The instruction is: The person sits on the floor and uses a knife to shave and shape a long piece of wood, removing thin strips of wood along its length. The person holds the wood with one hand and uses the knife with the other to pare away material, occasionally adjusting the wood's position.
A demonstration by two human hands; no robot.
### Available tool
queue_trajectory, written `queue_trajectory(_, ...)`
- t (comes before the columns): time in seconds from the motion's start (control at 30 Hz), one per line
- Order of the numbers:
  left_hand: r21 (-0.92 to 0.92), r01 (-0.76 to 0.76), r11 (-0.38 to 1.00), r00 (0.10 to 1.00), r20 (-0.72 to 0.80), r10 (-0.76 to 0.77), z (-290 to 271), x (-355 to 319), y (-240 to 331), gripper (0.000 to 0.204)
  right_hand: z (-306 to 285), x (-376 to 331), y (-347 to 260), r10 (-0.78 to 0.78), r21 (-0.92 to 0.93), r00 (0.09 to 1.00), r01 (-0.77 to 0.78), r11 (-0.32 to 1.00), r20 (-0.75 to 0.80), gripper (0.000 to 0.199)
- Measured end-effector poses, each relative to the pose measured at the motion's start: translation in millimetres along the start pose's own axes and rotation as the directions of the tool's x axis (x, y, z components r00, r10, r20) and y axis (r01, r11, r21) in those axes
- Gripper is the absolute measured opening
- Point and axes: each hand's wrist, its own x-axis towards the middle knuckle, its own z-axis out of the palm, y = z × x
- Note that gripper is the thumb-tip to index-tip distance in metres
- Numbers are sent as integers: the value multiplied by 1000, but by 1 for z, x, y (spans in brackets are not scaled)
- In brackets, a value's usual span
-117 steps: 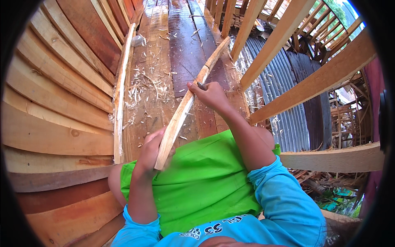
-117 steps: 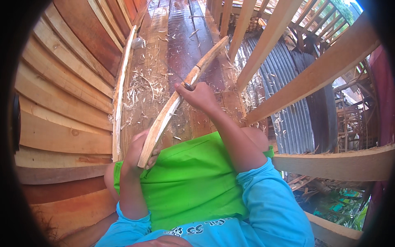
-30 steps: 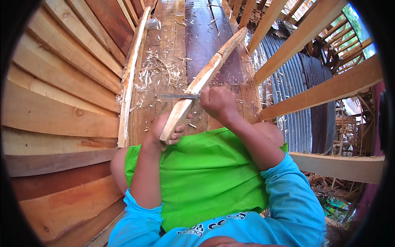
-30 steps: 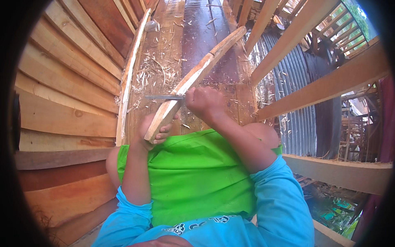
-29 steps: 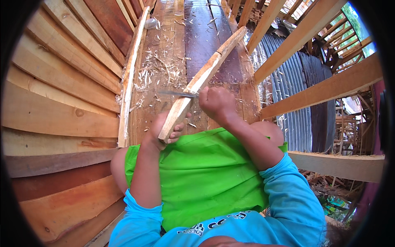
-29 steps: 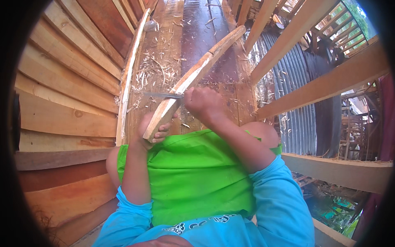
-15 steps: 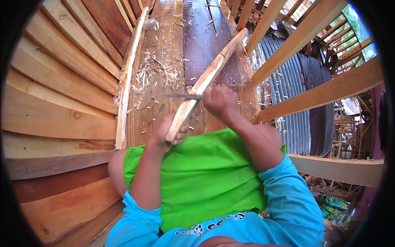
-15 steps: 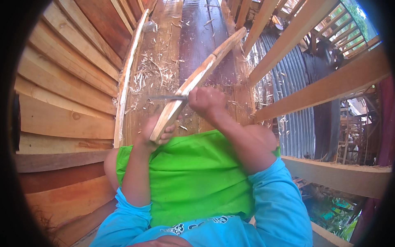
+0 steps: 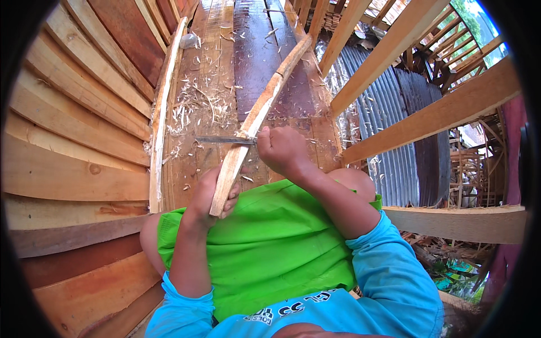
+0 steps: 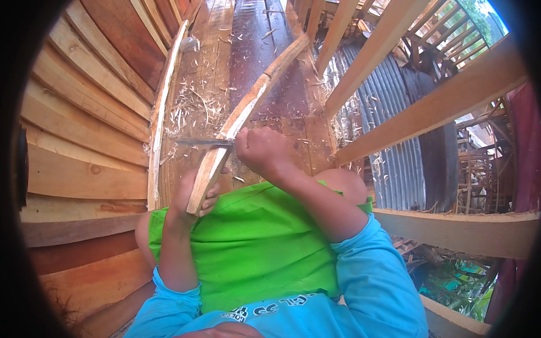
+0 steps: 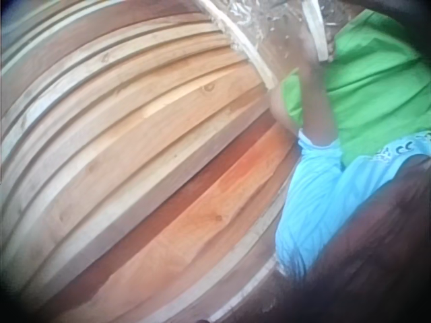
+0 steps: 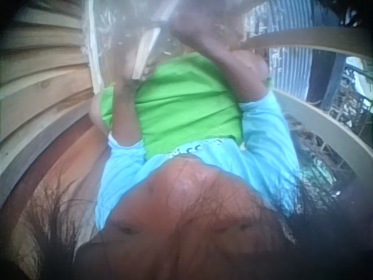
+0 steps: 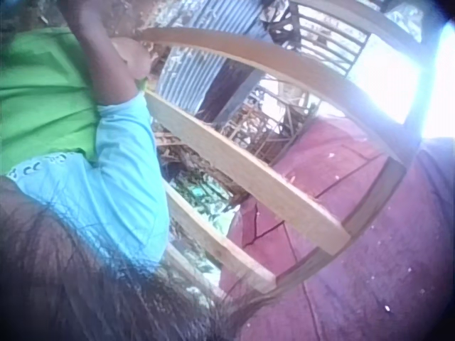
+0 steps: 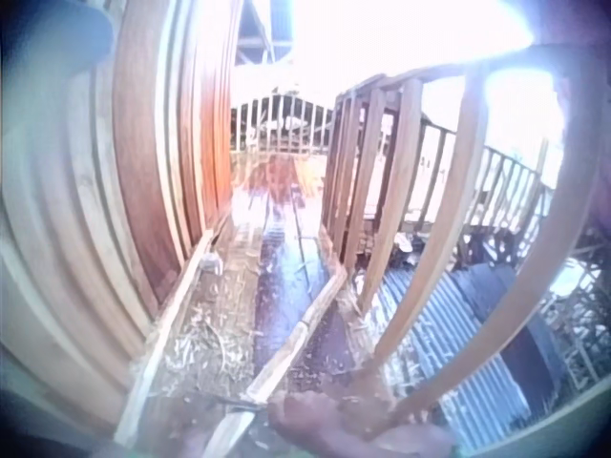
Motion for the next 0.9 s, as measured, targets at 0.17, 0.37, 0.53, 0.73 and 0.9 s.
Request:
queue_trajectory(0.17, -15, 1, 1000, 1000, 28, 0, -10, 11, 3, 44, 9, 8, -5, 12, -34, 997, -15, 999, -76, 47)
queue_trajectory(0.37, -31, 17, 999, 996, 85, -14, -14, 11, 6, 45, 12, 6, -5, -17, 11, 992, 18, 1000, -126, 50)
queue_trajectory(0.53, -28, 42, 999, 996, 82, -39, -18, 11, 4, 47, 12, 4, -6, -63, -2, 990, 64, 998, -127, 48)
queue_trajectory(0.73, -112, 76, 991, 992, 106, -64, -28, 18, 4, 47, 18, 5, -14, -133, -137, 991, 128, 982, -28, 46)
queue_trajectory(0.9, -125, 77, 989, 996, 52, -71, -25, 30, 5, 43, 12, 5, -19, -88, -153, 995, 81, 985, -41, 46)
